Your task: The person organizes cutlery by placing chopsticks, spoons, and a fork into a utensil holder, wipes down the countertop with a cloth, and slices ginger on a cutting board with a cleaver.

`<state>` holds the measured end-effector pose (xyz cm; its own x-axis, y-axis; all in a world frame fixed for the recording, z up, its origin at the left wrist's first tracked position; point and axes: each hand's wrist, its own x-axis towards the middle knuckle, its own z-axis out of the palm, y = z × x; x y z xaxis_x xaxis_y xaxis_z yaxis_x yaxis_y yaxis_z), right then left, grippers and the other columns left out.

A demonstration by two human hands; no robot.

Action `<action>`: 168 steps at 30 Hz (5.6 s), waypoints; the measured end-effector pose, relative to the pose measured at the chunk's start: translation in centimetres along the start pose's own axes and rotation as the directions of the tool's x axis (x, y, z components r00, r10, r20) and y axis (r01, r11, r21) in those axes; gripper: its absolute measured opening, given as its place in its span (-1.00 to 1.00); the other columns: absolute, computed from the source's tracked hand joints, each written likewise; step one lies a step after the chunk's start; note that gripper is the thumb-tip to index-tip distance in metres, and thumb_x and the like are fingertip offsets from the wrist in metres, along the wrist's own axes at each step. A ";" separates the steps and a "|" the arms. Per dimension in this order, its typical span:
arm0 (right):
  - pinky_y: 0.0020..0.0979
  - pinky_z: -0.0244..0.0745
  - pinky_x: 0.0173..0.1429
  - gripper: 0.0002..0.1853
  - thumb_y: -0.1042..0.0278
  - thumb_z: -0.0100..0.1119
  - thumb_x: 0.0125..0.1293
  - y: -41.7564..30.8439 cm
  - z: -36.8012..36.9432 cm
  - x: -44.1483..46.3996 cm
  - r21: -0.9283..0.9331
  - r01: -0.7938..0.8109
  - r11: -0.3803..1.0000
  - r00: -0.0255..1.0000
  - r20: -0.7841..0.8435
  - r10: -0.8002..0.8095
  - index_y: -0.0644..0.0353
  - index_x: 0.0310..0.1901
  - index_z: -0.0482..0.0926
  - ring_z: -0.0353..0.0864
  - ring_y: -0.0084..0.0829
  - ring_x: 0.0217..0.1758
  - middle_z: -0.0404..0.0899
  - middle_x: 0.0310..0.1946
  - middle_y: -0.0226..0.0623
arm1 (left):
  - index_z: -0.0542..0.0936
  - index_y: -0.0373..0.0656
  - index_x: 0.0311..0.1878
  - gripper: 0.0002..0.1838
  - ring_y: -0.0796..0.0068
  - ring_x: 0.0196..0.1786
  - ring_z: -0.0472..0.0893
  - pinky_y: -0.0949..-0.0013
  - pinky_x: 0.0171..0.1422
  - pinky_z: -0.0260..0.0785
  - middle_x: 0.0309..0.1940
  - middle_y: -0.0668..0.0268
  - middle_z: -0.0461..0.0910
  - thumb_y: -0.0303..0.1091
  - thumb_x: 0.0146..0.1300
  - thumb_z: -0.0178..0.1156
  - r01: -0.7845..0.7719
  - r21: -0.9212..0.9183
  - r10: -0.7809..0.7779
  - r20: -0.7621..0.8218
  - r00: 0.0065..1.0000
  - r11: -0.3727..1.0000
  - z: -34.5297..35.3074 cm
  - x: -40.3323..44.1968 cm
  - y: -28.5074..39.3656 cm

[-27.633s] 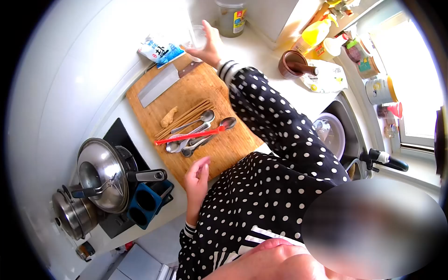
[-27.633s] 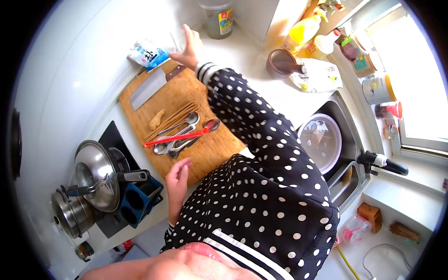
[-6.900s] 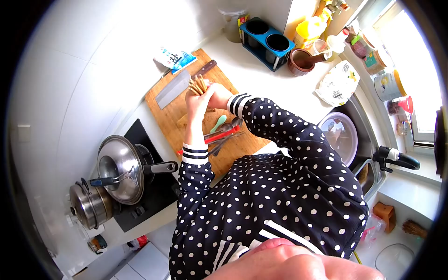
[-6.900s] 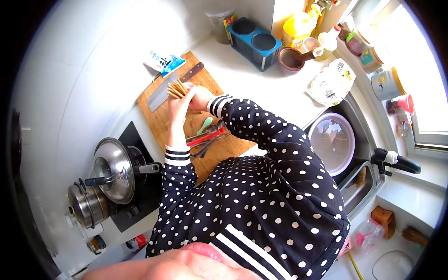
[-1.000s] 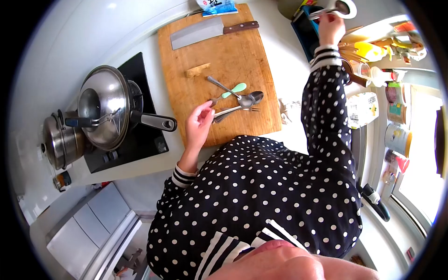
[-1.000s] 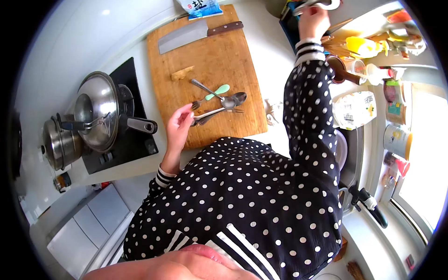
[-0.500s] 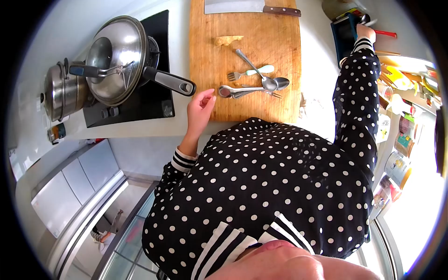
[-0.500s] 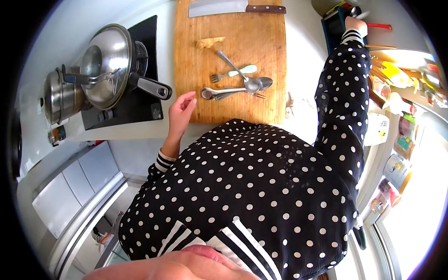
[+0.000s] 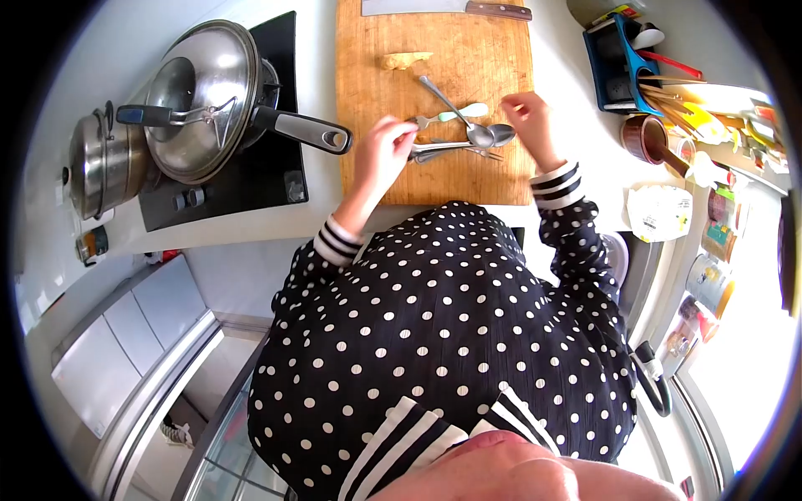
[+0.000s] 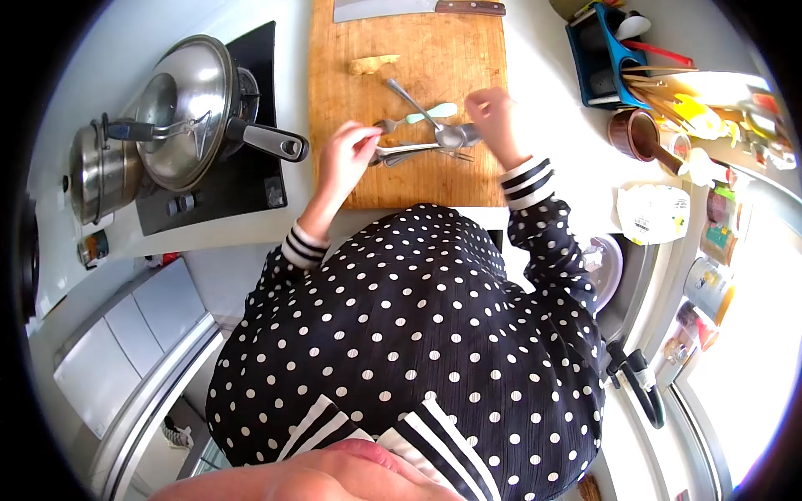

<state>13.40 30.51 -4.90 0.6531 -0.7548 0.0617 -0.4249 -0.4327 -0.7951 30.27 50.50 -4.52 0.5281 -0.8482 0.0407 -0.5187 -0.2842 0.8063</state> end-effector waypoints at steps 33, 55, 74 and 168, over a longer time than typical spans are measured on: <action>-0.33 0.45 -0.33 -0.87 0.38 0.15 0.09 -4.0 3.6 -13.1 0.101 -0.178 0.979 0.976 0.145 0.163 0.26 -0.43 0.58 0.56 -0.21 -0.45 0.55 -0.51 -0.16 | 0.50 -0.18 -0.52 -0.98 0.23 -0.30 0.50 0.26 -0.28 0.37 -0.44 0.27 0.46 -0.50 -0.09 0.09 -0.727 -0.036 0.576 0.638 0.511 0.685 3.5 7.2 2.8; -0.33 0.41 -0.01 -0.53 0.58 0.11 0.05 -3.7 4.8 -5.3 -0.161 0.356 0.921 0.811 0.542 -0.219 0.12 0.07 0.41 0.42 -0.24 -0.03 0.35 -0.11 -0.22 | 0.51 -0.15 -0.22 -0.75 0.44 -0.38 0.50 0.43 -0.30 0.36 -0.33 0.30 0.47 -0.46 -0.02 0.28 0.053 0.123 -0.035 -0.148 0.988 0.991 -5.0 -6.6 -2.8; -0.32 0.48 -0.24 -0.66 0.35 0.15 0.06 -3.5 6.1 -4.9 -0.123 0.576 0.808 0.738 0.503 -0.450 0.14 -0.09 0.40 0.49 -0.24 -0.20 0.35 -0.23 -0.27 | 0.52 -0.19 -0.22 -0.77 0.48 -0.47 0.51 0.46 -0.39 0.34 -0.40 0.30 0.48 -0.48 0.00 0.25 0.138 0.014 -0.135 -0.130 0.982 0.990 -4.2 -8.5 -1.6; -0.66 0.24 -0.39 -0.84 0.28 0.05 0.29 -1.8 3.4 -2.8 0.811 -0.528 0.253 0.842 0.460 0.281 0.19 -0.33 0.49 0.35 -0.69 -0.48 0.47 -0.50 -0.50 | 0.37 -0.22 -0.23 -0.82 0.11 -0.36 0.53 0.21 -0.33 0.36 -0.37 0.10 0.51 -0.36 0.19 0.10 -0.101 0.132 0.072 0.212 0.975 0.986 4.8 2.7 6.4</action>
<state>14.48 35.04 -5.71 0.7189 -0.5304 -0.4493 0.0564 0.6888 -0.7228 25.17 44.23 -2.03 0.3351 -0.9418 -0.0271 -0.6536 -0.2531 0.7133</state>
